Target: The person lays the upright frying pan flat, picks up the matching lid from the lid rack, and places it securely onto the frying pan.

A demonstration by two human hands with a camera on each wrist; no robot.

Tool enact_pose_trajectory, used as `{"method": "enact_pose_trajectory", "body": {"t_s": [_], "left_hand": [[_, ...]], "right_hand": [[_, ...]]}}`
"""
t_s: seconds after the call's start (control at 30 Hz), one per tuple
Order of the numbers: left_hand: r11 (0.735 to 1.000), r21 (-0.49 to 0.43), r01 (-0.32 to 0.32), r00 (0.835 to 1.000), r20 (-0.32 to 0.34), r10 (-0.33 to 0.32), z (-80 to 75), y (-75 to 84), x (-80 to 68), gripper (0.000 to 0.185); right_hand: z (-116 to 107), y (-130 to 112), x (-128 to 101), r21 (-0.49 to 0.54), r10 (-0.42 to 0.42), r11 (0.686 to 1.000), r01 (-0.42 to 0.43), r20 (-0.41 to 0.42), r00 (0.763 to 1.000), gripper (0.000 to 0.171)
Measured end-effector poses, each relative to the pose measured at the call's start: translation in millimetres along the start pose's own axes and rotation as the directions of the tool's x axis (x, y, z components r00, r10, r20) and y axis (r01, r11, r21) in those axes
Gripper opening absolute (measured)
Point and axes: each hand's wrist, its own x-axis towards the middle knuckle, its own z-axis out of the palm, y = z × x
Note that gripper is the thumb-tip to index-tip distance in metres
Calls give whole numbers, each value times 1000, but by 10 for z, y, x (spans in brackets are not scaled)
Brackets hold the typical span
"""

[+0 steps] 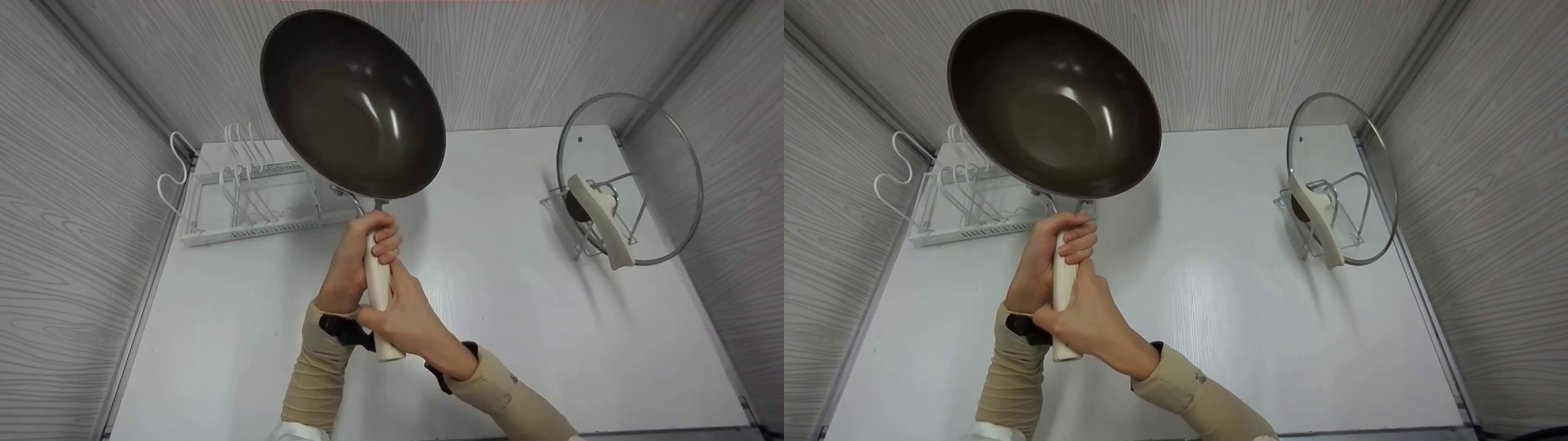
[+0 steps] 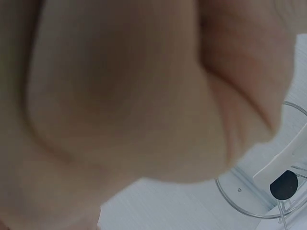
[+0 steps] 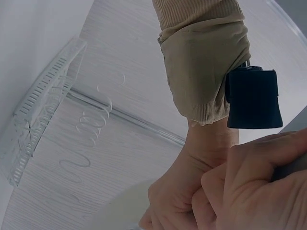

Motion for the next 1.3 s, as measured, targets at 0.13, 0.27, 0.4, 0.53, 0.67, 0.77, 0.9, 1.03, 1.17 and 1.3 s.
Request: {"method": "enact_pose_trajectory", "body": {"t_s": [0.13,0.27,0.4,0.53,0.67,0.77,0.9,1.03,1.17,1.3], "left_hand": [[1000,-29,0,1000,-10,0,-9,8,2,36],[997,-76,16,1000,-13,-17,-13,15,-9,35],[994,-104,28,1000,-10,-29,-21,21,-11,35],[989,-141,37,999,6,-36,-27,32,-19,34],[977,-207,56,998,22,-52,-23,40,-30,34],[971,-228,64,998,26,-60,-17,47,-33,35],[967,-244,74,997,33,-68,-2,61,-27,36],[956,-281,89,996,55,-76,6,71,-28,35],[939,-328,106,993,86,-82,16,87,-36,31],[924,-362,122,989,123,-82,31,113,-33,29]], "right_hand": [[6,-10,14,-6,13,1000,-13,10,1000,64],[-3,-24,23,2,37,999,-38,27,999,68],[-19,-56,27,-11,62,998,-62,32,998,68],[-28,-97,28,-32,72,997,-71,30,997,67],[-34,-125,30,-32,78,997,-77,38,996,65],[-43,-139,29,-17,90,996,-89,54,995,63],[-60,-150,27,-15,94,996,-93,65,993,64],[-66,-158,25,-29,71,997,-69,69,995,67],[-74,-174,23,-19,53,998,-51,88,995,68],[-98,-201,30,-25,36,999,-33,113,993,69]]}}
